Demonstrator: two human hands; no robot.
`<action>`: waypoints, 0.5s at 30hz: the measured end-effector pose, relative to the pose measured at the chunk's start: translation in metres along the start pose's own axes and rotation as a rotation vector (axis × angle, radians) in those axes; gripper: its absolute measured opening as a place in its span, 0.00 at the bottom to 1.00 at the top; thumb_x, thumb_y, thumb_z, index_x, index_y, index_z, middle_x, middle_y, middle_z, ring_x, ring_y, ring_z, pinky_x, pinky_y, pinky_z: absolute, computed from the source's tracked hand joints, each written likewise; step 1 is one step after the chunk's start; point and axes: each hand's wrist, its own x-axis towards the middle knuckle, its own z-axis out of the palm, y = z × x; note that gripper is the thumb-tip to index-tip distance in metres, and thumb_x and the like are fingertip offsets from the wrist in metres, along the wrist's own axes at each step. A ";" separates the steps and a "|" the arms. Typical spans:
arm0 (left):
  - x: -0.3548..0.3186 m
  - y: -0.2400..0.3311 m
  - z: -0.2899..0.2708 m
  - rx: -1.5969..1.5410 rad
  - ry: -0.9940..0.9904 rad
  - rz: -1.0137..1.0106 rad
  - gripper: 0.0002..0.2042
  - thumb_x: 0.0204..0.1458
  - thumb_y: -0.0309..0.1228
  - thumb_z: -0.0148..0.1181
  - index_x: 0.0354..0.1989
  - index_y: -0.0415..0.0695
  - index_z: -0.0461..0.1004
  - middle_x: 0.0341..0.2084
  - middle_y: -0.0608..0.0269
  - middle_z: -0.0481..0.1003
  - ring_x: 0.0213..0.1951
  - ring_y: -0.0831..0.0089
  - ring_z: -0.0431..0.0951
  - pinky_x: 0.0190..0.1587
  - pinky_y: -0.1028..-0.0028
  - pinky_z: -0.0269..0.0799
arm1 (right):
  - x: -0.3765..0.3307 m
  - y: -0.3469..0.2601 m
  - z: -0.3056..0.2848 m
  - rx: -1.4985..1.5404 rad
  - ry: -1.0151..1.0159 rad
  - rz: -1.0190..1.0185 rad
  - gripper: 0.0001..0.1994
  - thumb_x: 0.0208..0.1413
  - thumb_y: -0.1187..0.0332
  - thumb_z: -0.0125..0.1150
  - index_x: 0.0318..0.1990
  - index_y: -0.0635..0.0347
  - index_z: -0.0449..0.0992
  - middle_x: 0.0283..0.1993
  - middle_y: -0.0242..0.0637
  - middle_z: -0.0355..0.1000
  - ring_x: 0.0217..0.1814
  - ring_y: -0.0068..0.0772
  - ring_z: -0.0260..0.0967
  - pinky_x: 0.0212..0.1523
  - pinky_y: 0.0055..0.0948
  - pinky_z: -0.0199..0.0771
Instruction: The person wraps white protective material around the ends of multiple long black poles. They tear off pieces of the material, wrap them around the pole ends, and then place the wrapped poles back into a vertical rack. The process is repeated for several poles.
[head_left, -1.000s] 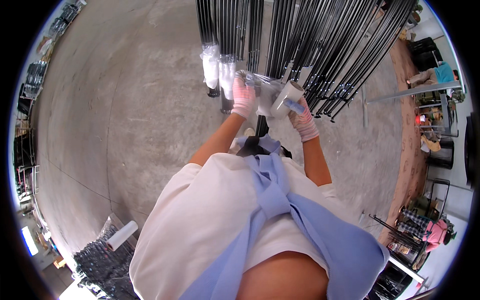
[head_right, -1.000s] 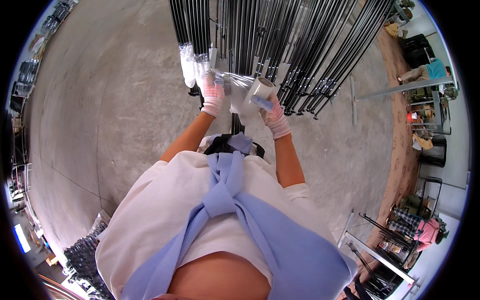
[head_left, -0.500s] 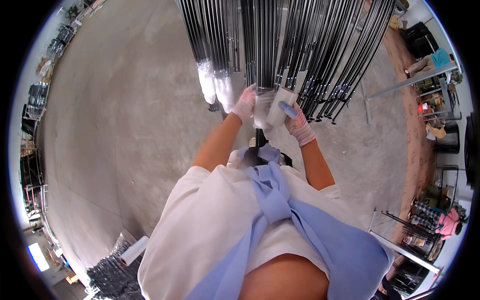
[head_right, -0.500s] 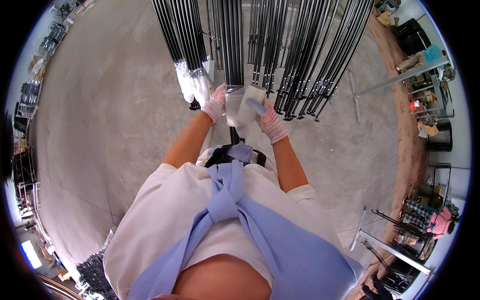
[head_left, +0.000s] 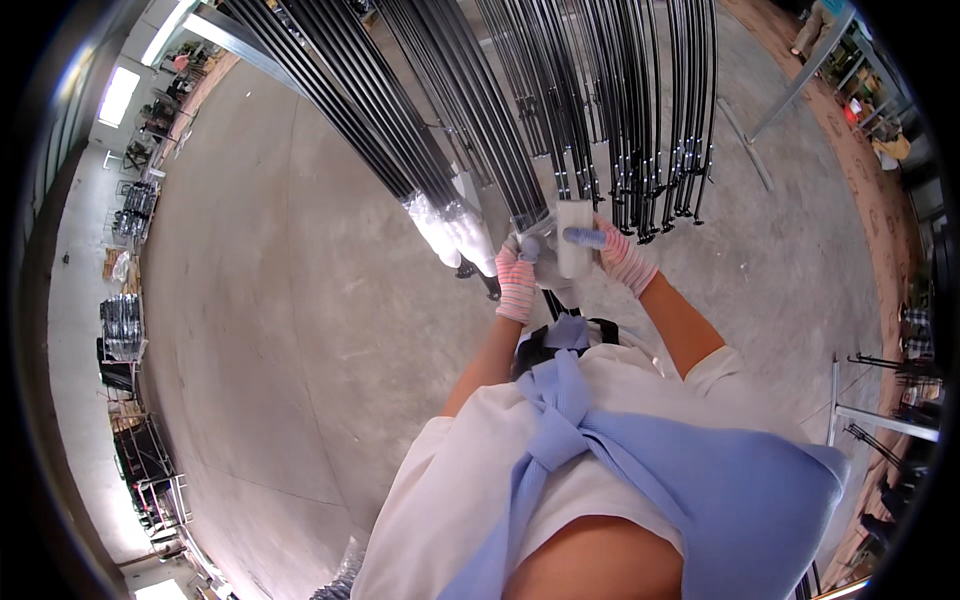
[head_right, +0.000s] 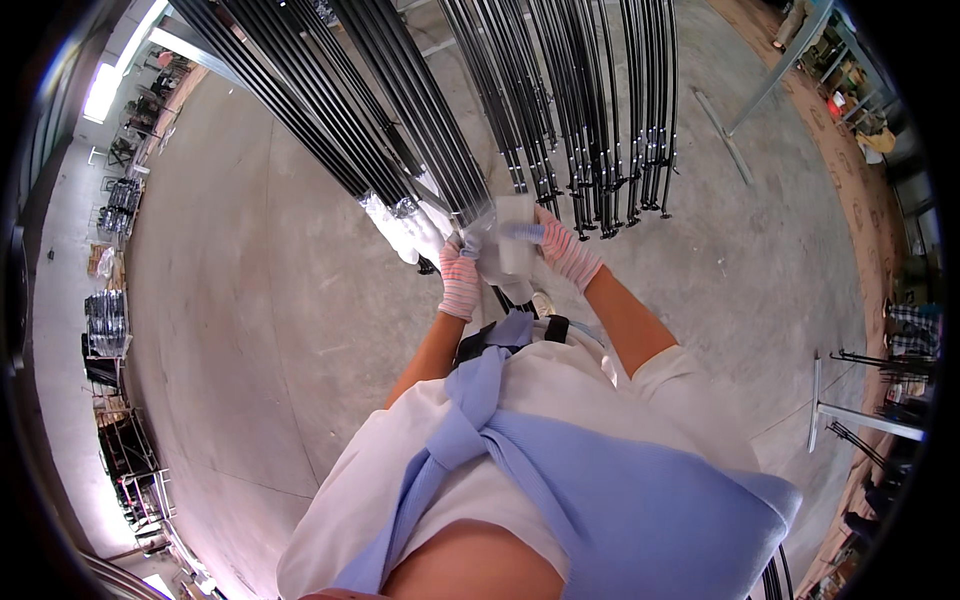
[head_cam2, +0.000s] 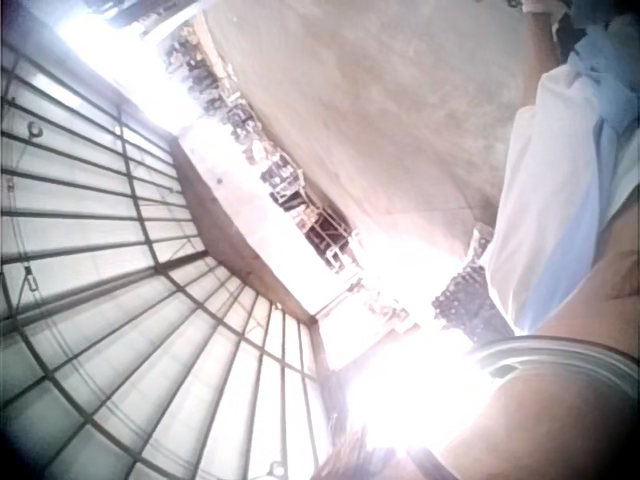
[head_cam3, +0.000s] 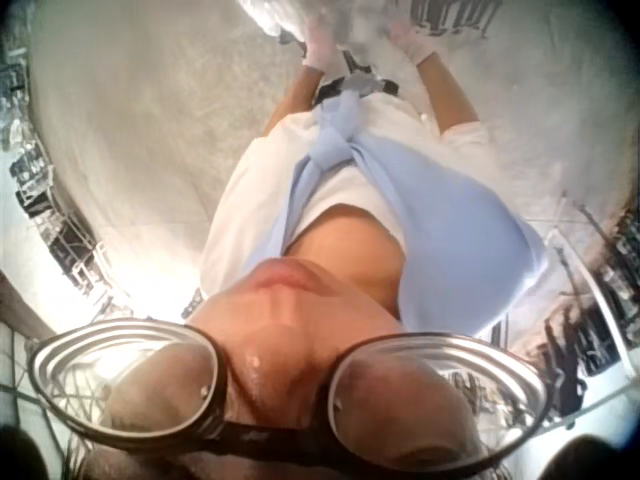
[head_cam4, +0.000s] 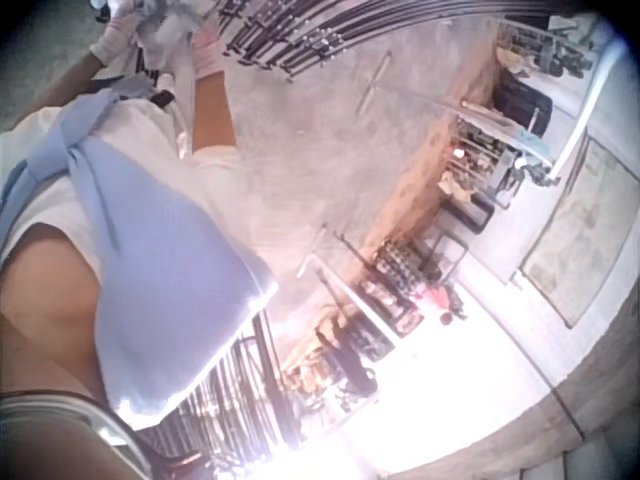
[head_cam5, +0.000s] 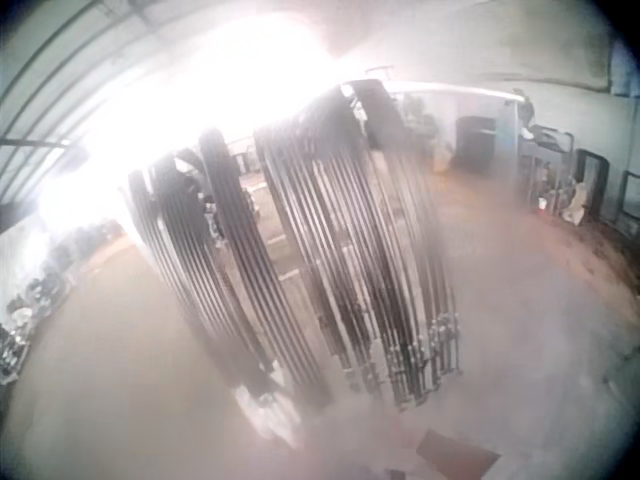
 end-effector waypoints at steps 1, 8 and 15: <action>-0.005 0.010 0.009 0.182 -0.017 0.058 0.15 0.48 0.15 0.37 0.45 0.34 0.59 0.33 0.65 0.69 0.30 0.83 0.70 0.34 0.86 0.66 | 0.000 -0.010 -0.001 -0.044 0.011 0.002 0.26 0.38 0.65 0.61 0.48 0.59 0.60 0.37 0.31 0.66 0.39 0.26 0.66 0.40 0.26 0.68; -0.018 0.041 0.014 0.062 0.047 -0.045 0.10 0.47 0.25 0.50 0.38 0.37 0.66 0.30 0.66 0.71 0.27 0.83 0.69 0.31 0.83 0.67 | 0.030 -0.017 -0.023 -0.036 -0.119 0.010 0.23 0.41 0.67 0.59 0.47 0.60 0.61 0.35 0.33 0.67 0.37 0.25 0.66 0.37 0.27 0.69; -0.017 0.051 0.011 0.012 0.020 -0.206 0.15 0.42 0.38 0.59 0.35 0.41 0.68 0.28 0.68 0.71 0.27 0.82 0.70 0.31 0.82 0.67 | 0.142 0.040 0.011 0.082 -0.507 0.180 0.22 0.49 0.53 0.46 0.47 0.59 0.62 0.39 0.31 0.66 0.38 0.25 0.63 0.41 0.23 0.63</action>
